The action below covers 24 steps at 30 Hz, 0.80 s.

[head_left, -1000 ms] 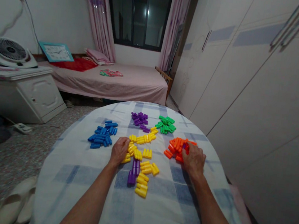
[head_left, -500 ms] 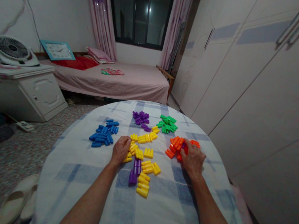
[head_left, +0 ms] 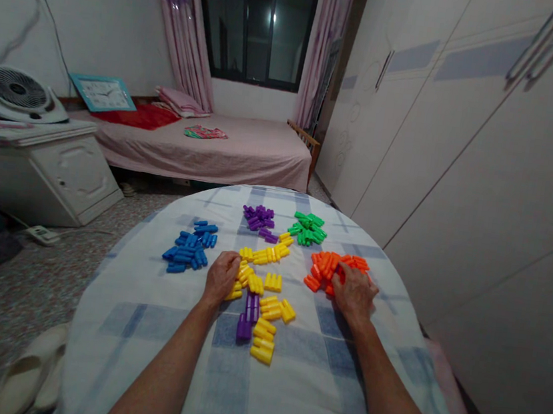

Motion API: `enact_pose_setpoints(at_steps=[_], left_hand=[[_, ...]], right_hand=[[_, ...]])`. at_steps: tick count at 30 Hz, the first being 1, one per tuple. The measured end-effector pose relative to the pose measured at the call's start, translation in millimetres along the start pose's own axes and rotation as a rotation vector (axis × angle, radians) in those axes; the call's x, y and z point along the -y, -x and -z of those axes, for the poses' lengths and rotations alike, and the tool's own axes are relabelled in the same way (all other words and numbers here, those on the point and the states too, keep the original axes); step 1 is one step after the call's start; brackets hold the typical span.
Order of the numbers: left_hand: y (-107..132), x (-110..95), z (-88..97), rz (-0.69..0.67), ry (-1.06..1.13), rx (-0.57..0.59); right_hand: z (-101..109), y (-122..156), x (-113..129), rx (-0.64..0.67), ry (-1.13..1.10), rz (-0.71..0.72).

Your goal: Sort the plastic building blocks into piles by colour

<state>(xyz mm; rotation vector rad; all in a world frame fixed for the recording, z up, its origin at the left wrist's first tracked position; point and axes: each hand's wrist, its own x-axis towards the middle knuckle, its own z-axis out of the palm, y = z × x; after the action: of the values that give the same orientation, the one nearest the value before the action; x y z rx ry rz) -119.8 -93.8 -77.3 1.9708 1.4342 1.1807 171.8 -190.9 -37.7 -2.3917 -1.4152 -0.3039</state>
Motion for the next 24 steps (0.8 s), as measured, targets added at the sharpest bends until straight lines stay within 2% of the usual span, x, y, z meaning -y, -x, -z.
enact_pose_setpoints(at_steps=[6,12,15,20,24], left_hand=[[0,-2,0.9,-0.012,0.050,-0.054],[-1,-5,5.0,-0.082,0.047,-0.295],[0,-6,6.8,-0.132,0.030,-0.370],[2,-11,7.5,-0.193,0.017,-0.407],[4,-15,7.0,-0.245,0.012,-0.390]], right_hand=[[2,-4,1,-0.069,-0.102,0.035],[-5,-16,-2,0.082,-0.120,0.171],[-9,-18,-3,0.077,-0.109,0.215],[-10,-17,-3,-0.034,-0.124,0.255],[-8,-16,-3,-0.056,-0.238,0.294]])
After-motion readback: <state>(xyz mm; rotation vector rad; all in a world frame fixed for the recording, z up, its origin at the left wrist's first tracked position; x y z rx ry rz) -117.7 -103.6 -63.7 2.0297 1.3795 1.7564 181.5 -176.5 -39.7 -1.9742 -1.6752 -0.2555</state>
